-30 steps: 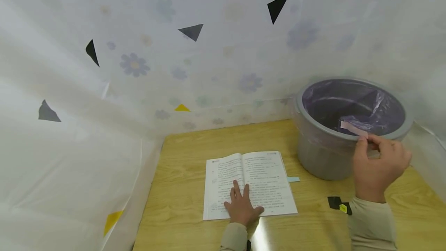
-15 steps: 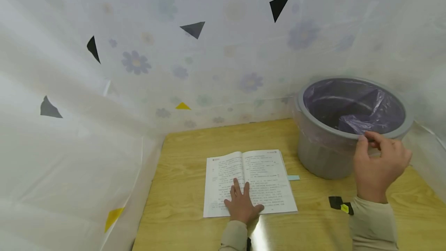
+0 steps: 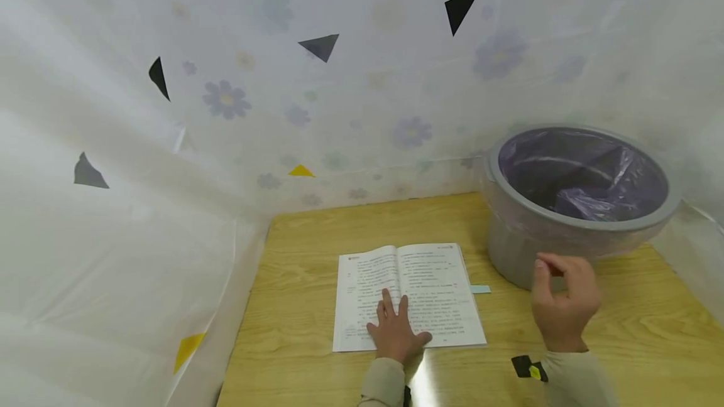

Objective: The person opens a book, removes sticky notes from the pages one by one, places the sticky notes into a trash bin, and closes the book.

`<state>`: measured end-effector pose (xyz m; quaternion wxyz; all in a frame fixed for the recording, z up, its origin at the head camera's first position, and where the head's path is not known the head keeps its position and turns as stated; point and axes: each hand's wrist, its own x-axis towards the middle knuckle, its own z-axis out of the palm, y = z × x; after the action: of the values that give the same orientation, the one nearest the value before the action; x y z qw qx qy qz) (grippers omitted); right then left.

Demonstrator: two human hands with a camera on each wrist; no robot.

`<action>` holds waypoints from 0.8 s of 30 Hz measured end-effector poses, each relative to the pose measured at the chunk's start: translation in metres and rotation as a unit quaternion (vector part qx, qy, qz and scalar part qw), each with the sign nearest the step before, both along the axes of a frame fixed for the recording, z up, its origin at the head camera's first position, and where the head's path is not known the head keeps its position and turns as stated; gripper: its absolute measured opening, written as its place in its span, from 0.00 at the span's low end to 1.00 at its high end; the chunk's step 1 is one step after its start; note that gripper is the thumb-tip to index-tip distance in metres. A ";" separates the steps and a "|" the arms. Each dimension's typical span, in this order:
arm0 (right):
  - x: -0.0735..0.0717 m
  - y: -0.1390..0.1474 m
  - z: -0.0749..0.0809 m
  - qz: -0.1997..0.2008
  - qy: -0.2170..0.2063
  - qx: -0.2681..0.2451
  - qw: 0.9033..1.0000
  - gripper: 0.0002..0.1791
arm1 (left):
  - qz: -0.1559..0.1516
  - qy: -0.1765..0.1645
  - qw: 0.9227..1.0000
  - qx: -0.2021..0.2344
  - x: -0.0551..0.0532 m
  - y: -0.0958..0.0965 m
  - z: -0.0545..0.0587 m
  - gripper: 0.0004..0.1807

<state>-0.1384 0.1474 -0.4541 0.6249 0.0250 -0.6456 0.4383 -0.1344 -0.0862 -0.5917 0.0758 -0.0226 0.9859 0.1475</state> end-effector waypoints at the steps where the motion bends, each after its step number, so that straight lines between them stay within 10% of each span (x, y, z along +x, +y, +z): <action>1: 0.000 -0.002 -0.011 0.024 -0.015 0.022 0.999 0.09 | 0.000 -0.001 1.000 0.000 0.000 0.000 0.000 0.53; 9: -0.001 -0.008 -0.092 0.103 -0.251 0.130 0.954 0.06 | 0.000 -0.001 1.000 0.010 0.002 0.000 0.004 0.53; 15: -0.001 -0.013 -0.116 0.124 -0.484 0.151 0.853 0.09 | 0.001 0.007 1.000 0.003 0.003 0.002 0.005 0.53; 19: -0.005 -0.017 -0.127 0.149 -0.566 0.158 0.795 0.15 | 0.003 0.010 1.000 -0.001 0.003 0.002 0.005 0.53; 24: -0.010 -0.023 -0.139 0.146 -0.586 0.169 0.779 0.18 | 0.005 0.008 1.000 0.001 0.002 0.002 0.006 0.53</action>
<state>-0.1481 0.1246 -0.5931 0.0408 -0.0375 -0.9393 0.3386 -0.1320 -0.0846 -0.5860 0.0673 -0.0260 0.9861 0.1495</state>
